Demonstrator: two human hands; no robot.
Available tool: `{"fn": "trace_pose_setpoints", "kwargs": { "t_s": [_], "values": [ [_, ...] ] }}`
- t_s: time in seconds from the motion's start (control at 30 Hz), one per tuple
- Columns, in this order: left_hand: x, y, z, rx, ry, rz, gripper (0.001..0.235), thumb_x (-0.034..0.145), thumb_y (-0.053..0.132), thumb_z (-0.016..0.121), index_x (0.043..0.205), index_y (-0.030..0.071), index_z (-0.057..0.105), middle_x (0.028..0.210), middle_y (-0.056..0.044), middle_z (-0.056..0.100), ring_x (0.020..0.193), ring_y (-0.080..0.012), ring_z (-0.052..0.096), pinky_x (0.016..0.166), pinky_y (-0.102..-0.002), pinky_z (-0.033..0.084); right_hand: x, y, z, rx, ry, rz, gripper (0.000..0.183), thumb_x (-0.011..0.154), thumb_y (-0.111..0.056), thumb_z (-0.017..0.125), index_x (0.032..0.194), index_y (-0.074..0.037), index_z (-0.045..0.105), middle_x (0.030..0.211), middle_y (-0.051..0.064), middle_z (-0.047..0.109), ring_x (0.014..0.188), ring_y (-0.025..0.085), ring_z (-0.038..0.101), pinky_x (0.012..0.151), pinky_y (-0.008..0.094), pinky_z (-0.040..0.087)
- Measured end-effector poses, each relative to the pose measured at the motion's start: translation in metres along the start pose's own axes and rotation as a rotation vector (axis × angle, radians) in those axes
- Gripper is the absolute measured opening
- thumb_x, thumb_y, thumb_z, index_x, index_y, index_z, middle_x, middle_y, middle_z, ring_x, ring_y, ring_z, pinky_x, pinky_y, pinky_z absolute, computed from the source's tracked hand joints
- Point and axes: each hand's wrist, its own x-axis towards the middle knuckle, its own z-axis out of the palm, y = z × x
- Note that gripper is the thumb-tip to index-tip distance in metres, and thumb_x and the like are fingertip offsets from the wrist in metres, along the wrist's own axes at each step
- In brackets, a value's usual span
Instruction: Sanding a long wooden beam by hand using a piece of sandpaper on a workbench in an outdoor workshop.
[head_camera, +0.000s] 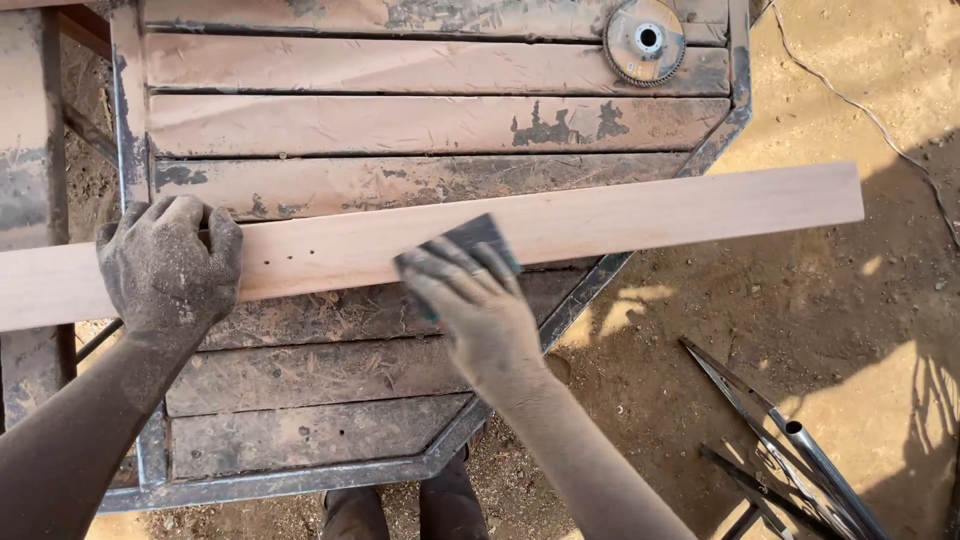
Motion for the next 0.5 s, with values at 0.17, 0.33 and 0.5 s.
{"fn": "trace_pose_setpoints", "kwargs": {
  "t_s": [0.17,0.33,0.5],
  "values": [
    [0.0,-0.001,-0.001,0.012,-0.013,-0.027,0.03,0.108,0.031,0.056,0.089,0.014,0.072,0.098,-0.005,0.074,0.094,-0.0329,0.069,0.092,-0.047,0.045,-0.088,0.178,-0.081,-0.182,0.385,0.425,0.068,0.086,0.013,0.066,0.15,-0.007,0.053,0.151,0.014,0.056,0.137,0.039,0.051,0.113,0.058,0.038],
    [-0.002,0.004,0.004,0.036,0.053,-0.025,0.023,0.102,0.028,0.061,0.086,0.014,0.071,0.097,-0.003,0.074,0.092,-0.0311,0.069,0.09,-0.046,0.047,-0.095,0.204,-0.078,-0.047,0.51,0.683,0.083,0.069,0.005,0.042,0.152,0.002,0.053,0.155,0.021,0.038,0.139,0.036,0.042,0.109,0.054,0.041],
    [0.002,0.004,-0.001,0.01,0.024,-0.03,0.026,0.106,0.029,0.059,0.085,0.016,0.068,0.092,-0.004,0.072,0.091,-0.032,0.068,0.088,-0.046,0.044,0.016,-0.022,0.009,-0.167,0.219,0.376,0.069,0.093,-0.031,0.042,0.16,-0.018,0.033,0.169,-0.001,0.03,0.158,0.021,0.021,0.129,0.048,0.01]
  ]
}}
